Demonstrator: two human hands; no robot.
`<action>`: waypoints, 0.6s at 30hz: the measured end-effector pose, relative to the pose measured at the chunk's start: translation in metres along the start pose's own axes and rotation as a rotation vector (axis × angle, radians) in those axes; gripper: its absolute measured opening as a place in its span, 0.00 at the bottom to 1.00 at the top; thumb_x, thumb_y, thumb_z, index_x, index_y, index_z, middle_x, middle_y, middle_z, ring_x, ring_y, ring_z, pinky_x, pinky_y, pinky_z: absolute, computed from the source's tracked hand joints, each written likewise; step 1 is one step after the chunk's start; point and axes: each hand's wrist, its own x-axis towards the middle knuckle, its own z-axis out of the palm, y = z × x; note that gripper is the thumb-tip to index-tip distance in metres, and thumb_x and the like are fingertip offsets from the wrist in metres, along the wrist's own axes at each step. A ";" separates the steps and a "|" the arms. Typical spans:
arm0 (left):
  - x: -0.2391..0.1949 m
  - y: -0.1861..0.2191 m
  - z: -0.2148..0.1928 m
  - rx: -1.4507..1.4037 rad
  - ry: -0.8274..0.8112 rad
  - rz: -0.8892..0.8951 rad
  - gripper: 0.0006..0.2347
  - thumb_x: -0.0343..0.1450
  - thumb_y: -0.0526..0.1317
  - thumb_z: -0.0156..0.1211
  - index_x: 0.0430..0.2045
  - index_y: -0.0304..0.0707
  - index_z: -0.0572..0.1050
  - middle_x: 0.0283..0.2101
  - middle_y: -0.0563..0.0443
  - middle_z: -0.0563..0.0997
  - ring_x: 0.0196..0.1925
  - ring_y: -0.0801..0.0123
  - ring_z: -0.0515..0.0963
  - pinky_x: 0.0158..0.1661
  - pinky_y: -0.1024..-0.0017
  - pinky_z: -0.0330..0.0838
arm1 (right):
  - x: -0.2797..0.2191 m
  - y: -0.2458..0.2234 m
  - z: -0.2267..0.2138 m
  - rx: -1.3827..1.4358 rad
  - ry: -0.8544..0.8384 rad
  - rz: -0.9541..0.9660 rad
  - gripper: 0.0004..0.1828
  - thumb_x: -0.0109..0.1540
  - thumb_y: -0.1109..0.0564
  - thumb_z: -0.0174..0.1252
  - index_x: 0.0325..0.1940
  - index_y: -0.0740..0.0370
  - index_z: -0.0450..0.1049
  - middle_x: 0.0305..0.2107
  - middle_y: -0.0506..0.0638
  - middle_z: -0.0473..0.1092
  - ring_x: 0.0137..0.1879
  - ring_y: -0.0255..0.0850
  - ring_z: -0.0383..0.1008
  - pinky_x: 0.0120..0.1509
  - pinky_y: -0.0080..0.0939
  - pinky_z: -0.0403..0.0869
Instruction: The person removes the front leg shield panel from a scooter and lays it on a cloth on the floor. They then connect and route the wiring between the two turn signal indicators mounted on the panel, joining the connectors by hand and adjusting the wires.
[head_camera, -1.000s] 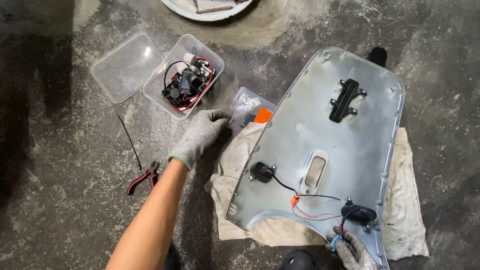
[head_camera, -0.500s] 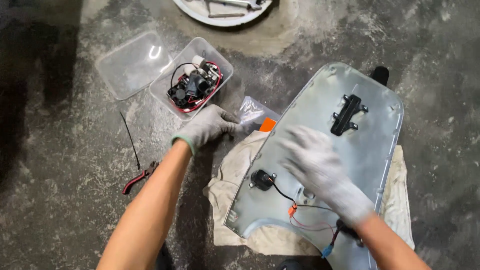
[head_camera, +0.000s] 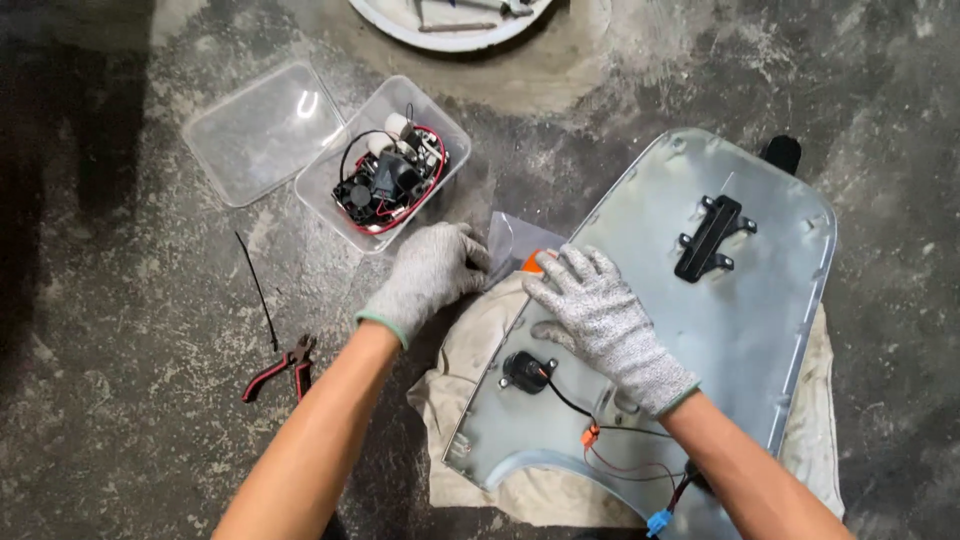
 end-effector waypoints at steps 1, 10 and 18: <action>-0.001 -0.001 0.003 0.063 0.024 0.046 0.09 0.58 0.41 0.70 0.31 0.52 0.87 0.41 0.51 0.83 0.43 0.54 0.81 0.45 0.59 0.75 | 0.001 0.000 0.001 0.011 -0.024 -0.002 0.37 0.54 0.37 0.64 0.64 0.52 0.69 0.64 0.58 0.62 0.71 0.57 0.58 0.74 0.61 0.56; -0.012 0.004 0.011 0.235 0.114 0.178 0.09 0.63 0.42 0.67 0.34 0.42 0.83 0.47 0.47 0.80 0.53 0.50 0.75 0.51 0.52 0.68 | -0.001 -0.003 -0.002 0.047 -0.015 0.013 0.37 0.54 0.39 0.65 0.65 0.53 0.69 0.63 0.57 0.63 0.71 0.58 0.58 0.74 0.60 0.56; -0.068 0.007 0.005 -0.049 0.454 -0.018 0.08 0.71 0.36 0.61 0.41 0.35 0.78 0.45 0.39 0.80 0.49 0.45 0.79 0.50 0.56 0.73 | 0.000 -0.004 -0.008 0.051 -0.040 0.029 0.36 0.54 0.39 0.65 0.63 0.53 0.69 0.63 0.57 0.63 0.71 0.57 0.57 0.74 0.60 0.56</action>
